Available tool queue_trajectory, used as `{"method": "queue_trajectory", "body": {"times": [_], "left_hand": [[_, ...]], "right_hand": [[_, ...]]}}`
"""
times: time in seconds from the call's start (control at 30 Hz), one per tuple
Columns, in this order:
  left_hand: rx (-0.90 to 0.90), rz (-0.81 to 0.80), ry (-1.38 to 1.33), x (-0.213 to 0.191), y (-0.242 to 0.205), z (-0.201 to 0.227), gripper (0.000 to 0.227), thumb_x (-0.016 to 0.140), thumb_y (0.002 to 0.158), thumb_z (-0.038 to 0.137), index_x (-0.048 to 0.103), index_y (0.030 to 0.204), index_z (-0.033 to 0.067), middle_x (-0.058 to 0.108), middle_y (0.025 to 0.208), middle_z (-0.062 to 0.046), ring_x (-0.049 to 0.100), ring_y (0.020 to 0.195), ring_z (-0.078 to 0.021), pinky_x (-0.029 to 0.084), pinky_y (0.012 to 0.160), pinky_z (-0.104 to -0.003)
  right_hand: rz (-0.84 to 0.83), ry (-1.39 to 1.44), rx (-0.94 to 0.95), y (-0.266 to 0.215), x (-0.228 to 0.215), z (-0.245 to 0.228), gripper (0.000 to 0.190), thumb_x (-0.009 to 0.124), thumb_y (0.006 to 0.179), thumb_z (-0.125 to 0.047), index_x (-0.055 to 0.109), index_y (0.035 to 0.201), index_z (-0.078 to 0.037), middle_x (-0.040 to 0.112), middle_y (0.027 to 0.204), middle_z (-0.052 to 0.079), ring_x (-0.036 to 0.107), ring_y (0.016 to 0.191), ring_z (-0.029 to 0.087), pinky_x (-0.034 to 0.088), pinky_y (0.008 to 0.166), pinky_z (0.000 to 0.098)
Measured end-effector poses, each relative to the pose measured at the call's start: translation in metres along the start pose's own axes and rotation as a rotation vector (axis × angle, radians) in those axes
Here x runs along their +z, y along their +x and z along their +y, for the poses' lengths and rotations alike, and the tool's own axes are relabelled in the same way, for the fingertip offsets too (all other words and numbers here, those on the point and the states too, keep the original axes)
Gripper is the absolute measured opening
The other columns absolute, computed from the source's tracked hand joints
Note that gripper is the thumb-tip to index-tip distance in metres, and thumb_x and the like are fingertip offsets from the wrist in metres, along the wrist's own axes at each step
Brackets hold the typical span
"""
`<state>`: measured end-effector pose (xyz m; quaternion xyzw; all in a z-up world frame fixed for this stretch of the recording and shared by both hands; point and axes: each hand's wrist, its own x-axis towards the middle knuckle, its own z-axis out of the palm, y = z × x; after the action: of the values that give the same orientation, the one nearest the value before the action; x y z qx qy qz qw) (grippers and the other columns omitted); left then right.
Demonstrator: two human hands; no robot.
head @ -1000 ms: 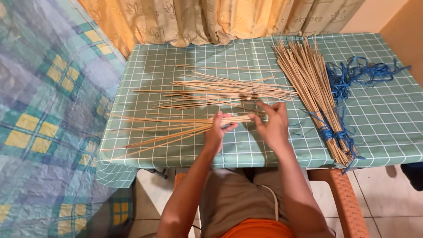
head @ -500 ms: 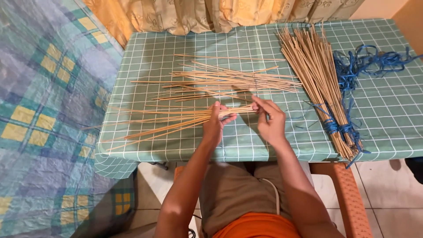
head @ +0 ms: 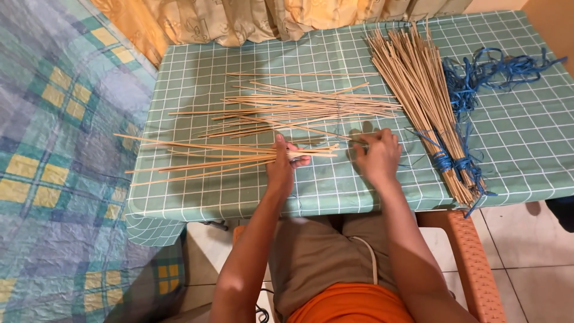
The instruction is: Organizing and bundling thin bamboo sticks on a table to prepare them for use.
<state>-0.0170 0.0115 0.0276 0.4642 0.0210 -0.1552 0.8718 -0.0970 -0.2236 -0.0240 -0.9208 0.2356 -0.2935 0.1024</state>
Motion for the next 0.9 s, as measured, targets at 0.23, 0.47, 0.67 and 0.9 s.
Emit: {"method": "queue_trajectory", "body": {"times": [0.23, 0.47, 0.67, 0.9], "left_hand": [[0.005, 0.015, -0.019, -0.008, 0.014, -0.013, 0.054, 0.055, 0.103, 0.052, 0.061, 0.084, 0.0022, 0.073, 0.081, -0.024, 0.076, 0.064, -0.0326, 0.07, 0.056, -0.037], [-0.015, 0.059, 0.007, -0.003, 0.001, -0.009, 0.056, 0.054, 0.101, 0.056, 0.06, 0.087, 0.0022, 0.074, 0.081, -0.025, 0.076, 0.063, -0.0323, 0.069, 0.056, -0.037], [-0.006, 0.065, -0.01, -0.01, 0.009, -0.018, 0.055, 0.056, 0.102, 0.054, 0.06, 0.086, 0.0011, 0.073, 0.08, -0.026, 0.076, 0.062, -0.0331, 0.069, 0.055, -0.037], [0.01, 0.044, 0.009, -0.007, 0.008, -0.013, 0.054, 0.056, 0.102, 0.052, 0.059, 0.087, 0.0003, 0.073, 0.08, -0.025, 0.076, 0.062, -0.0329, 0.069, 0.055, -0.037]], "right_hand": [[0.064, 0.212, -0.042, 0.004, 0.001, 0.012, 0.016, 0.092, 0.075, -0.026, 0.079, 0.085, -0.026, 0.062, 0.081, -0.001, 0.069, 0.078, 0.03, 0.055, 0.077, 0.0395], [-0.094, 0.136, 0.082, 0.003, -0.014, -0.006, 0.02, 0.085, 0.077, -0.037, 0.083, 0.097, -0.035, 0.065, 0.078, 0.001, 0.072, 0.076, 0.034, 0.06, 0.075, 0.0466], [-0.082, 0.188, 0.095, -0.002, -0.012, -0.006, 0.014, 0.085, 0.08, -0.036, 0.082, 0.093, -0.034, 0.061, 0.079, 0.0, 0.071, 0.077, 0.033, 0.06, 0.074, 0.0451], [-0.045, 0.338, -0.062, 0.002, -0.039, -0.02, 0.028, 0.088, 0.078, -0.043, 0.078, 0.086, -0.017, 0.063, 0.074, 0.008, 0.07, 0.076, 0.039, 0.058, 0.072, 0.047]]}}
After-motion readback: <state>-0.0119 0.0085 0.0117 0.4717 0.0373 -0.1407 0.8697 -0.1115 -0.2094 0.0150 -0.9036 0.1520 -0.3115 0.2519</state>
